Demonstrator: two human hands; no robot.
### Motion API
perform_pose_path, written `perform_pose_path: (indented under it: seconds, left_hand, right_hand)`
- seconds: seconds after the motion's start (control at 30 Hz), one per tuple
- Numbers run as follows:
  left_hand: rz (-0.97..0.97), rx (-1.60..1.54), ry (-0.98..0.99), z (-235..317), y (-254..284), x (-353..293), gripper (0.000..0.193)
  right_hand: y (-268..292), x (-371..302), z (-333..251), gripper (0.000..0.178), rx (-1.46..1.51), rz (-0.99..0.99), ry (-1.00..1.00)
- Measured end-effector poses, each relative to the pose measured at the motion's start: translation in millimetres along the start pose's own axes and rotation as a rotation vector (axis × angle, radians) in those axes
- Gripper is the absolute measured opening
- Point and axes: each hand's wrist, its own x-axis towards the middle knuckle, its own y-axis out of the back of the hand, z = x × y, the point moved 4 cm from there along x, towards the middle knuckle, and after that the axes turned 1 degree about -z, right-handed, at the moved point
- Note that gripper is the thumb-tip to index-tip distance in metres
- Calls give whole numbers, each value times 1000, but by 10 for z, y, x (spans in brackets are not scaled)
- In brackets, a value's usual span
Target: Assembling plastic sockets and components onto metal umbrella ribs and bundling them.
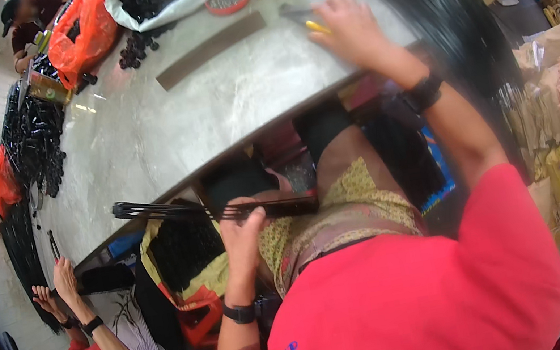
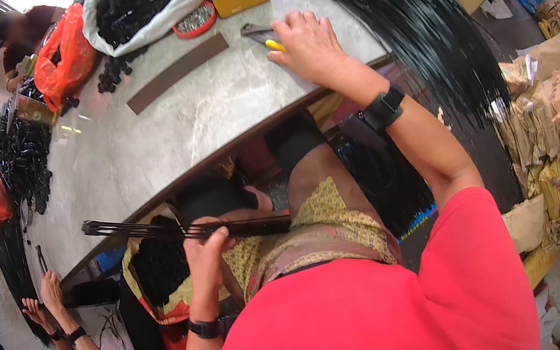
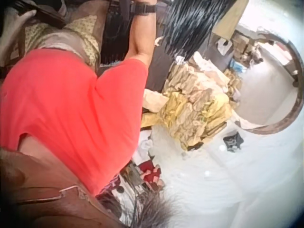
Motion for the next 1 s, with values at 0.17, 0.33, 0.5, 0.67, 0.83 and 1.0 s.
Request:
perform_pose_path:
  seconds: [0.17,0.33,0.5,0.67,0.83,1.0]
  left_hand:
    - [28,-102,-24,290,295,-55,24]
    - [31,-195,-178,837,582,-224,34]
    - [-12,-354,-219,969,688,-290,43]
    - [-85,-525,-198,886,492,-202,40]
    - [-228,-504,-363,855,344,-252,26]
    - [-360,-519,-478,953,243,-256,15]
  right_hand:
    - [532,-257,-412,33,266,122,150]
    - [624,-882,-810,17,1254,-825,-73]
    - [399,-1323,-827,19,1364,-817,-398]
    - [261,-1544,-814,22,1518,-821,-689]
    - [275,-1569,-750,21,1587,-734,-879]
    - [425,-1441,-705,20,1834,-427,-1045]
